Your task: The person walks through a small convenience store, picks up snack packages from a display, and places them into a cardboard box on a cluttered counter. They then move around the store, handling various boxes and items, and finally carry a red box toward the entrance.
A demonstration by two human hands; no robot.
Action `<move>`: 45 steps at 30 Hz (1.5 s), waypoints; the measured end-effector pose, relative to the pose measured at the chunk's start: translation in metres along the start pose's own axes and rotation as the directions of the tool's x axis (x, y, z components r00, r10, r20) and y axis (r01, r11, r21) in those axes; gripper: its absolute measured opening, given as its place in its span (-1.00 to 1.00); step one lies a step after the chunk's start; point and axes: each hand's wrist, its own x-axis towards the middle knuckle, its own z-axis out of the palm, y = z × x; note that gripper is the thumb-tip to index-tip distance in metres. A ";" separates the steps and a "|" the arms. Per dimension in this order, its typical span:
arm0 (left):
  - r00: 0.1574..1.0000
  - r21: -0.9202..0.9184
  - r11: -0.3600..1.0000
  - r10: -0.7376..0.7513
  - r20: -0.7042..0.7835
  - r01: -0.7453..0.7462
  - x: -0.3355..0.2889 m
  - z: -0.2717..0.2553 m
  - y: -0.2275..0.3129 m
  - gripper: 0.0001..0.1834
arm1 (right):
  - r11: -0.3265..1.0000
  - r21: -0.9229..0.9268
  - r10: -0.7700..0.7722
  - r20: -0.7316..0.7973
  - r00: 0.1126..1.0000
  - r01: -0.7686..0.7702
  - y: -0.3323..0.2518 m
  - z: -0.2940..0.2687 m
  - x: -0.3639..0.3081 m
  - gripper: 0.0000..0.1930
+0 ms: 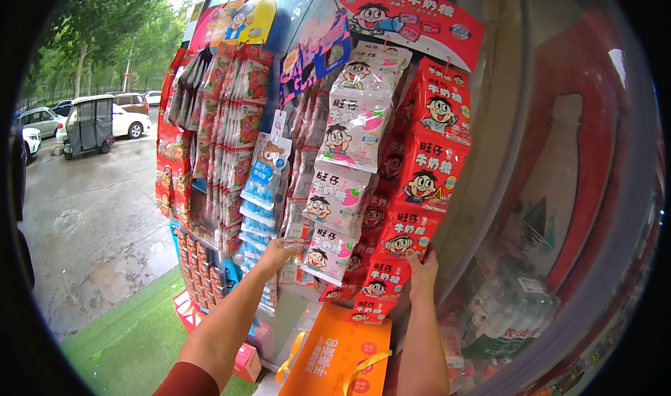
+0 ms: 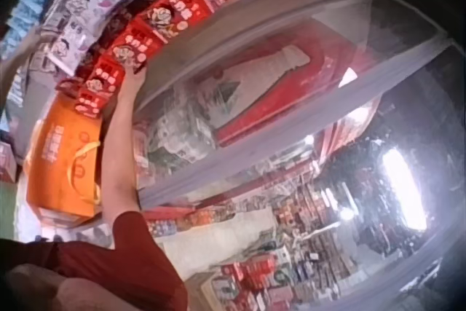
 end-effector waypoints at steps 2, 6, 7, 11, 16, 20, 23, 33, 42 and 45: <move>1.000 0.019 1.000 0.006 0.021 -0.007 -0.002 -0.003 -0.012 -0.65 | 1.000 0.030 -0.007 0.021 1.000 0.006 0.005 -0.003 -0.006 -0.41; 0.998 0.141 0.990 0.003 0.056 -0.011 -0.001 -0.011 -0.038 -0.62 | 0.999 -0.001 0.034 0.053 0.998 -0.034 0.019 -0.010 -0.020 -0.42; 0.997 0.225 0.974 0.015 0.069 -0.030 -0.002 -0.014 -0.044 -0.61 | 0.999 -0.020 0.045 0.058 0.997 -0.044 0.022 -0.011 -0.023 -0.44; 0.995 0.052 0.997 -0.067 0.072 0.064 -0.017 -0.015 -0.052 -0.65 | 0.990 -0.051 0.139 0.099 0.985 -0.134 0.031 -0.016 -0.040 -0.57; 0.983 0.073 0.982 -0.177 0.047 0.174 -0.028 -0.024 -0.058 -0.72 | 0.983 -0.031 0.183 0.048 0.982 -0.182 0.052 -0.028 -0.041 -0.63; 0.981 0.122 0.974 -0.183 -0.058 0.189 -0.026 -0.025 -0.062 -0.70 | 0.979 -0.073 0.193 0.033 0.981 -0.190 0.054 -0.032 -0.039 -0.67; 0.944 0.142 0.934 -0.315 -0.102 0.327 -0.038 -0.022 -0.067 -0.72 | 0.992 -0.060 0.111 -0.050 0.993 -0.113 0.066 -0.038 -0.042 -0.67; 0.931 0.149 0.921 -0.343 -0.127 0.360 -0.132 -0.026 -0.114 -0.78 | 0.977 -0.167 0.088 -0.233 0.969 -0.129 0.085 -0.044 -0.079 -0.70; 0.914 0.037 0.951 -0.306 0.266 0.308 -0.284 0.016 -0.091 -0.72 | 0.953 -0.304 -0.032 -0.161 0.986 -0.018 0.034 -0.030 -0.150 -0.77; 0.897 -0.022 0.971 -0.212 0.388 0.239 -0.347 0.004 -0.125 -0.73 | 0.954 -0.299 -0.001 -0.111 0.994 -0.032 -0.019 0.011 -0.211 -0.81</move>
